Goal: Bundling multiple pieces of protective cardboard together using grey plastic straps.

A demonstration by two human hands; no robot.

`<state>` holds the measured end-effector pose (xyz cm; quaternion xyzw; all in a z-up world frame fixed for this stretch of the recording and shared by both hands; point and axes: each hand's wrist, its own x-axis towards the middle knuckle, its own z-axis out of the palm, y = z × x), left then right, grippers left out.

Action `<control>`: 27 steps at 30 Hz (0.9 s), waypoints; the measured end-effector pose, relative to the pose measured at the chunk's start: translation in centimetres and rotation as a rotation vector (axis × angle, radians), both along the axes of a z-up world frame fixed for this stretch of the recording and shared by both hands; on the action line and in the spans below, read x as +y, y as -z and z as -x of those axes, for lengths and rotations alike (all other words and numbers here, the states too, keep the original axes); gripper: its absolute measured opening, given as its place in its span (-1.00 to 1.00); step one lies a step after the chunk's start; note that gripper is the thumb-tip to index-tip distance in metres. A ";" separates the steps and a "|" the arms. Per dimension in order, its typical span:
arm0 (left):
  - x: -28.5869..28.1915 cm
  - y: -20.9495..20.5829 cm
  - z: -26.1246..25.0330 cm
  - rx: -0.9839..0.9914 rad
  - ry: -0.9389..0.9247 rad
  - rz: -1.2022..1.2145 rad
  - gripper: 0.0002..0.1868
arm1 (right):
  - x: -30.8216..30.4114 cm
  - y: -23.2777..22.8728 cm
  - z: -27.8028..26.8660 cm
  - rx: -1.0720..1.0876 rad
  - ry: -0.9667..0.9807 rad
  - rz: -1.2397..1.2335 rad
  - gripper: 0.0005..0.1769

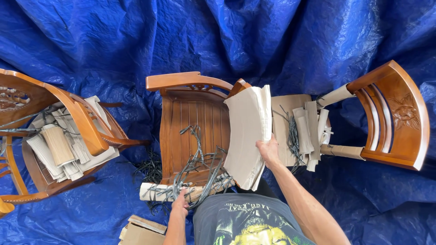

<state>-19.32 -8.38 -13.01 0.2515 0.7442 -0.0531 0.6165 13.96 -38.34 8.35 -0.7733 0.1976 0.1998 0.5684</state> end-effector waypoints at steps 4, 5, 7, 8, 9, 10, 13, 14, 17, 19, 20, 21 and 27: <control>-0.2 -0.7 -0.3 0.134 -0.032 -0.124 -0.60 | 0.0 -1.3 0.0 -0.012 -0.038 0.007 -0.48; -0.7 -0.8 -0.1 0.141 -0.033 -0.125 -0.60 | 0.0 -1.5 -0.1 -0.004 -0.039 0.006 -0.48; -1.6 -1.2 0.5 0.141 -0.086 -0.225 -0.64 | 0.2 -1.9 -0.1 -0.024 -0.062 -0.001 -0.46; -2.5 -1.7 0.8 0.148 -0.084 -0.225 -0.64 | 0.1 -2.0 0.0 -0.017 -0.060 -0.001 -0.46; -3.2 -2.1 0.9 0.136 -0.081 -0.284 -0.67 | 0.2 -2.2 -0.1 -0.008 -0.065 0.015 -0.46; -3.8 -2.5 1.1 0.123 -0.078 -0.343 -0.70 | 0.3 -2.5 -0.1 0.001 -0.071 0.031 -0.47; -5.1 -0.7 2.5 0.026 -0.066 -0.394 -0.75 | 0.5 -2.7 -0.2 -0.021 -0.082 0.073 -0.46; -5.2 -1.5 1.9 0.020 -0.064 -0.400 -0.75 | 0.5 -2.7 -0.4 -0.026 -0.078 0.067 -0.46; -4.4 -5.6 0.2 -0.116 0.048 -0.263 -0.80 | 0.5 -1.5 0.1 -0.005 -0.030 0.057 -0.44; -4.2 -10.0 -1.7 -0.180 0.340 -0.215 -0.82 | 0.3 0.5 0.6 -0.090 -0.003 0.028 -0.43; -3.9 -12.2 -2.1 -0.172 0.348 -0.217 -0.82 | 0.4 1.0 1.1 -0.081 0.004 0.025 -0.43; -3.6 -14.1 -3.4 -0.199 0.484 -0.242 -0.82 | 0.4 1.3 0.9 -0.108 0.023 0.017 -0.46; 0.3 -12.6 -4.7 -0.278 0.805 -0.330 -0.73 | 1.0 1.0 4.2 -0.269 0.122 0.072 -0.49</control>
